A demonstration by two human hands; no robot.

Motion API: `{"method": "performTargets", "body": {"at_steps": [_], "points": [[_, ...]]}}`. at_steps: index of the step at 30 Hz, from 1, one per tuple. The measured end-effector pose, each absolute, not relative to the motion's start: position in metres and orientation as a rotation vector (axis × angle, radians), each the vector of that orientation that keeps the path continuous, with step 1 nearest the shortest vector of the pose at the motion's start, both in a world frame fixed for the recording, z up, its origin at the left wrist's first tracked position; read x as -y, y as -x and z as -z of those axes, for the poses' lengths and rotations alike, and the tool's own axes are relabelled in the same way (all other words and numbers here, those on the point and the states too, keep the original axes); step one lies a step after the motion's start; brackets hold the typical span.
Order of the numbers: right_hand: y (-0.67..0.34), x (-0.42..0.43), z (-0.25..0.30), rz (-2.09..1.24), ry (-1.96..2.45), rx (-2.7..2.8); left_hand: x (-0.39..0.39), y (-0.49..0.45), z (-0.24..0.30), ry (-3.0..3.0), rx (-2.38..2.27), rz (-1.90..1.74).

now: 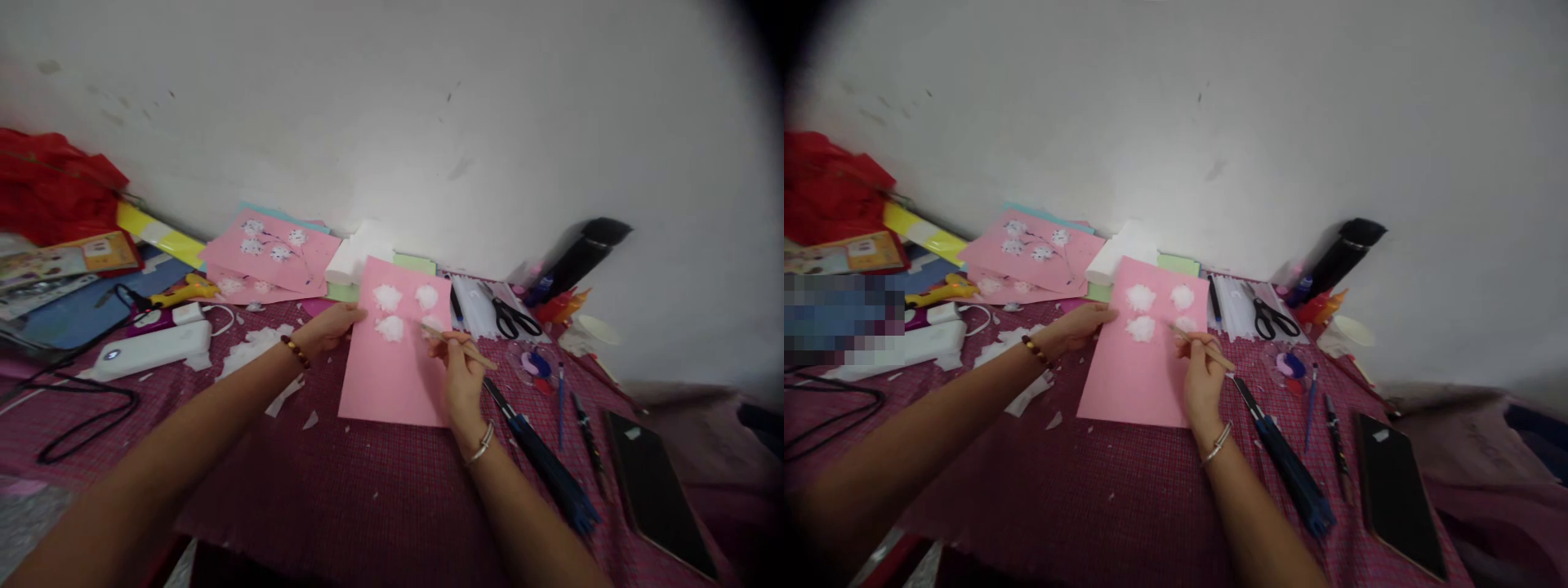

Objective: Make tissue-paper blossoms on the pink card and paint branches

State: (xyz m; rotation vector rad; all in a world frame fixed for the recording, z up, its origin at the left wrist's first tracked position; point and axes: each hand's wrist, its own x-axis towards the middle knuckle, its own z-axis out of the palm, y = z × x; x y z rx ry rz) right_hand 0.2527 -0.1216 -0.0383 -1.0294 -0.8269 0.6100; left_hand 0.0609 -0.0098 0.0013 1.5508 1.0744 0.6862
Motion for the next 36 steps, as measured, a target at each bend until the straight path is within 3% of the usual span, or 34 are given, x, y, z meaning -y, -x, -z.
{"method": "performTargets", "body": {"at_steps": [7, 10, 13, 16, 19, 29, 36], "points": [[-0.267, 0.129, -0.001, -0.546, 0.919, 0.797, 0.102, -0.043, 0.005, -1.120, -0.994, -0.802], [-0.270, 0.136, -0.015, -0.548, 0.929, 0.832, 0.160, -0.042, 0.010, -1.207, -0.780, -0.386], [-0.273, 0.144, -0.017, -0.629, 1.004, 0.931, 0.192, -0.039, 0.004, -1.850, -0.498, -0.088], [-0.275, 0.157, -0.002, -0.776, 1.070, 1.024, 0.189, -0.040, 0.008, -2.556, -0.393, -0.146], [-0.272, 0.175, 0.022, -0.860, 1.181, 1.086, 0.177, -0.048, 0.026, -2.886, -0.460, -0.245], [-0.254, 0.211, 0.044, -0.716, 1.423, 1.500, 0.176, -0.052, 0.062, -2.991, -0.505, -0.292], [-0.254, 0.212, 0.043, -0.672, 1.518, 1.479, 0.174, -0.050, 0.062, -2.976, -0.447, -0.340]]}}
